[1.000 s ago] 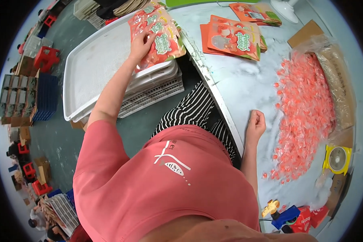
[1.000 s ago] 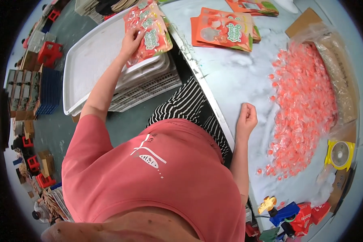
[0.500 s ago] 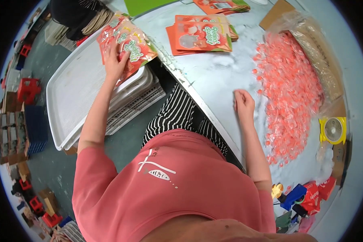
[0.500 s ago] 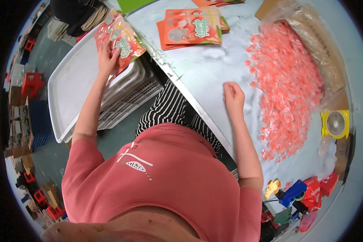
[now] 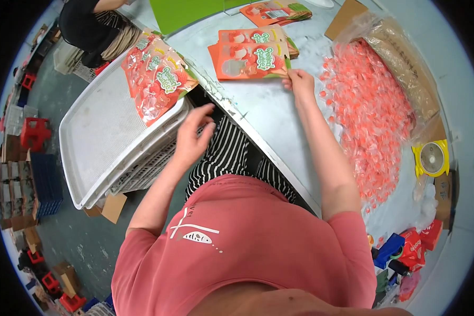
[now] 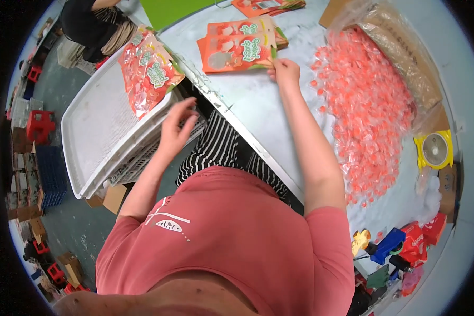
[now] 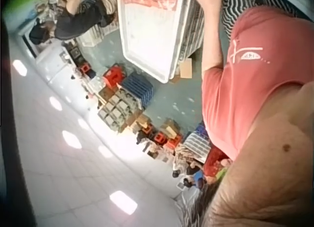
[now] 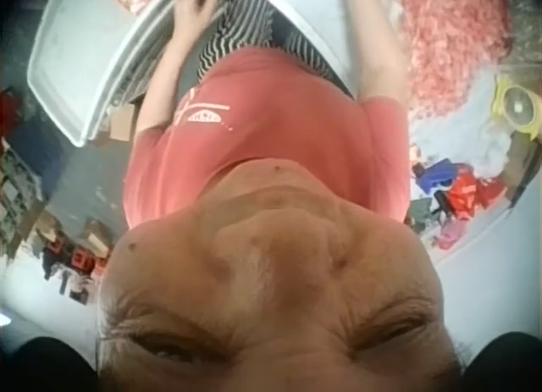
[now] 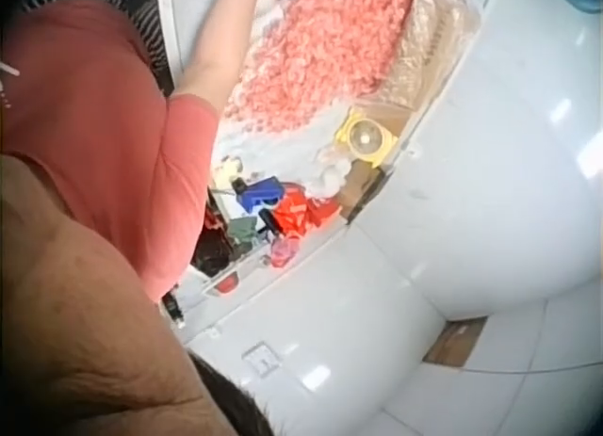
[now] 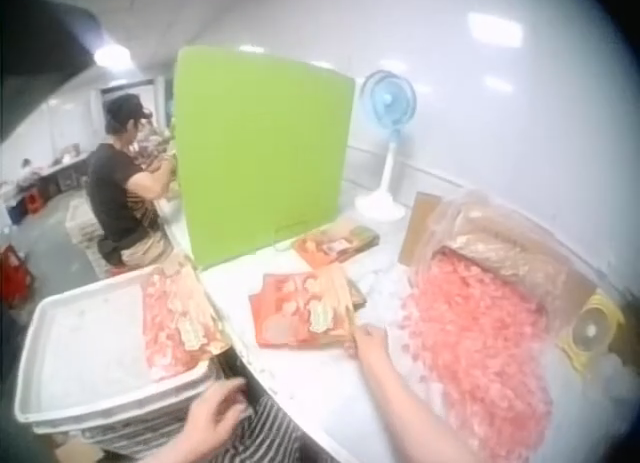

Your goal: Packing individual pink candies into plastic bags at a workbench.

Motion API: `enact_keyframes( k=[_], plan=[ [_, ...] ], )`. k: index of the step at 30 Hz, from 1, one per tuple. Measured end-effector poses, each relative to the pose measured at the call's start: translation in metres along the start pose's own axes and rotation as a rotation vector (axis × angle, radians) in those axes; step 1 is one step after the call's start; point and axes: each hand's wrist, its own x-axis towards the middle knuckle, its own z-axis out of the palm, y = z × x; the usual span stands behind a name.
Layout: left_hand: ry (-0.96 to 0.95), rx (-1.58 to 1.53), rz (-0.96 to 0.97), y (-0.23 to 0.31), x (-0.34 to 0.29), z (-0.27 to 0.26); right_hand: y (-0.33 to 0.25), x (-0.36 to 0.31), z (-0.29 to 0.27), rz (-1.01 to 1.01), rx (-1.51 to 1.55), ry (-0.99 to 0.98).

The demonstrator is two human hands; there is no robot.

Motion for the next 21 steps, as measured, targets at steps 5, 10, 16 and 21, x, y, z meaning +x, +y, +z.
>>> enact_keyframes(
  k=[5, 10, 16, 21],
  plan=[
    [-0.267, -0.673, -0.526, -0.01, -0.017, 0.045, 0.043, -0.112, -0.035, 0.058, 0.265, -0.119],
    [-0.196, -0.856, -0.877, -0.002, -0.036, 0.069, 0.027, -0.215, -0.056, 0.203, 0.28, 0.069],
    [0.094, -0.395, -0.829, -0.038, -0.061, 0.076, 0.077, -0.23, -0.087, 0.125, 0.447, 0.05],
    [-0.097, -0.777, -0.806, -0.019, -0.05, 0.063, 0.062, -0.226, -0.079, 0.131, 0.253, -0.072]
  ],
)
